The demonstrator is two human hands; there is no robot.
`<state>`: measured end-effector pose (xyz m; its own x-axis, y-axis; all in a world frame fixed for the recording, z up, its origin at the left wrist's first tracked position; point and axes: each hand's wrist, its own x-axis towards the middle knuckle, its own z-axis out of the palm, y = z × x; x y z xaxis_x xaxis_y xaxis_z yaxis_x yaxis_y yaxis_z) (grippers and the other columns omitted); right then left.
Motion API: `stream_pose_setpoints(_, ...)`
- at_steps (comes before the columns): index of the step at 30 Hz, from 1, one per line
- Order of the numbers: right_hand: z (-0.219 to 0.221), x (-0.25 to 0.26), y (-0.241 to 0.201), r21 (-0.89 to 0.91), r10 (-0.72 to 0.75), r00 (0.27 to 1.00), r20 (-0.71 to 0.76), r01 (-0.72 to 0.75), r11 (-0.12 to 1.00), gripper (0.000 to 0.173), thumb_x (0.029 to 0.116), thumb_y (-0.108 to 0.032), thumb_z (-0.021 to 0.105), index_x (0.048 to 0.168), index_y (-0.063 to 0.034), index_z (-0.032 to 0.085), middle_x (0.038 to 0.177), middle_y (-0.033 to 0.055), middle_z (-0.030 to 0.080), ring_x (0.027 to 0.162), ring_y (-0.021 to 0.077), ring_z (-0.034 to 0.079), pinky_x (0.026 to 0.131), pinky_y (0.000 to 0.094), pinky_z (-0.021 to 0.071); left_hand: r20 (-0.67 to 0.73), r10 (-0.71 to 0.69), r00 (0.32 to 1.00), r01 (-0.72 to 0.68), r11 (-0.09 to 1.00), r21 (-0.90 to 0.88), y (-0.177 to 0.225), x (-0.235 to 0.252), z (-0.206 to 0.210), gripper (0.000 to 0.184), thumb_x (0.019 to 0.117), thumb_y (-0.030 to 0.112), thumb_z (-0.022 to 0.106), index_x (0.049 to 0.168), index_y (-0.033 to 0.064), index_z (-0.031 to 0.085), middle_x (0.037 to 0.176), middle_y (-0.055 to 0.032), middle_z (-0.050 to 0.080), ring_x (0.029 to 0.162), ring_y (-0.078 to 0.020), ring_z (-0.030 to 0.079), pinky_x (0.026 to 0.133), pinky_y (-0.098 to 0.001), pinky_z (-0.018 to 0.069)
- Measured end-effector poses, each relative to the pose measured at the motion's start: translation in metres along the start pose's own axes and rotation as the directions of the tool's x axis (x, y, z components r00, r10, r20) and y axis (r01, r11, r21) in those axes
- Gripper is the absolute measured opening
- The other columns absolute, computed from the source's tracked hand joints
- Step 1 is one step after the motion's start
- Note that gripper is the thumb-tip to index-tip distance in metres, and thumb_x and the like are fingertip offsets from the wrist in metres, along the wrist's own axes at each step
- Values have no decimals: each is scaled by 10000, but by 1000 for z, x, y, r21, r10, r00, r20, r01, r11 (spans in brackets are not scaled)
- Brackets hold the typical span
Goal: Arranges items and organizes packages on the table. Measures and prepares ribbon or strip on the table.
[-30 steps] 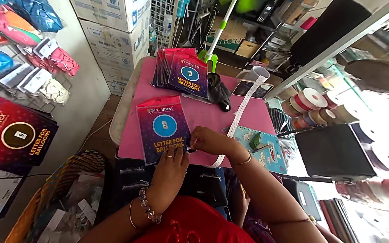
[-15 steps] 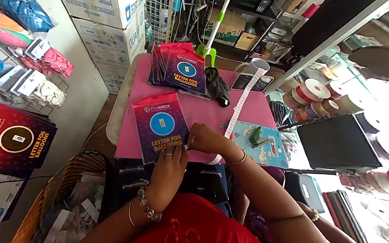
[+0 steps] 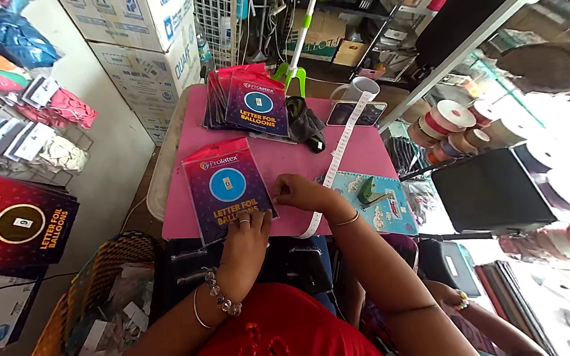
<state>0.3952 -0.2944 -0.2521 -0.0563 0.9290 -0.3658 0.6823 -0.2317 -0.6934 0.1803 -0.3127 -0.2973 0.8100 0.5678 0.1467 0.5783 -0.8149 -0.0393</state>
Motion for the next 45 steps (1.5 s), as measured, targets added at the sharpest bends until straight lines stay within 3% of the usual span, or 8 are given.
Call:
stream_pose_setpoints(9, 16, -5, 2, 13, 2, 994, -114, 0, 1000, 219, 989, -186, 672, 1080, 13, 653, 1079, 136, 609, 907, 189, 619, 851, 359, 525, -49, -36, 998, 39, 997, 69, 4, -3, 9, 688, 834, 368, 806, 1355, -39, 617, 1261, -215, 669, 1147, -416, 657, 792, -513, 582)
stream_pose_setpoints(18, 13, -10, 4, 197, -2, 987, -158, 33, 980, 258, 1012, -183, 640, 1178, 14, 636, 1104, 130, 666, 924, 139, 649, 870, 319, 532, -115, -11, 993, 11, 1000, -3, -2, -3, 11, 551, 857, 313, 807, 1382, 237, 659, 1182, -214, 683, 1069, -439, 665, 779, -557, 553)
stream_pose_setpoints(21, 14, -5, 1, 97, -34, 945, -324, 69, 993, 232, 1005, -164, 642, 1150, 16, 656, 1135, 165, 658, 971, 232, 663, 889, 410, 548, -177, -19, 984, -11, 986, -166, -18, -3, 10, 610, 828, 279, 831, 1400, 191, 639, 1176, -224, 676, 1060, -456, 658, 819, -594, 543)
stream_pose_setpoints(24, 8, 12, 0, -188, -161, 838, -521, 71, 980, 253, 955, -138, 684, 1173, -10, 688, 1246, 207, 635, 1188, 389, 591, 977, 564, 505, -175, -76, 982, 24, 959, -282, -42, -10, 11, 684, 776, 339, 874, 1385, 131, 641, 1337, -227, 636, 1259, -499, 570, 1004, -679, 455)
stream_pose_setpoints(27, -10, 45, 5, -426, -289, 735, -613, 2, 905, 330, 928, -99, 682, 1255, -56, 682, 1399, 190, 582, 1332, 433, 501, 986, 629, 463, -102, -103, 989, 70, 955, -288, -71, -20, 19, 740, 847, 589, 712, 1443, 164, 600, 1538, -199, 490, 1433, -514, 396, 1114, -745, 293)
stream_pose_setpoints(31, -31, 86, 14, -516, -299, 720, -626, -95, 851, 420, 971, -19, 578, 1381, -96, 622, 1531, 188, 490, 1431, 437, 421, 1050, 632, 415, -86, -152, 985, 124, 956, -265, -102, -21, 23, 745, 954, 698, 435, 1496, 200, 546, 1596, -168, 427, 1482, -495, 327, 1141, -741, 233)
stream_pose_setpoints(38, -33, 90, 9, -398, -238, 723, -649, -56, 915, 301, 1025, -24, 491, 1223, -45, 716, 1374, 147, 645, 1331, 366, 558, 1029, 602, 450, -69, -129, 989, 103, 950, -295, -145, -10, 21, 482, 1064, 440, 380, 1440, 239, 606, 1585, -86, 464, 1491, -470, 324, 1129, -767, 197)
stream_pose_setpoints(45, -6, 57, 1, -295, -326, 640, -696, 159, 942, 246, 1028, -18, 530, 1204, -4, 702, 1276, 186, 680, 1193, 372, 649, 1011, 530, 525, -79, -132, 988, 97, 933, -347, -149, -7, 25, 505, 1071, 437, 319, 1440, 243, 603, 1597, -42, 453, 1516, -445, 286, 1163, -748, 137)
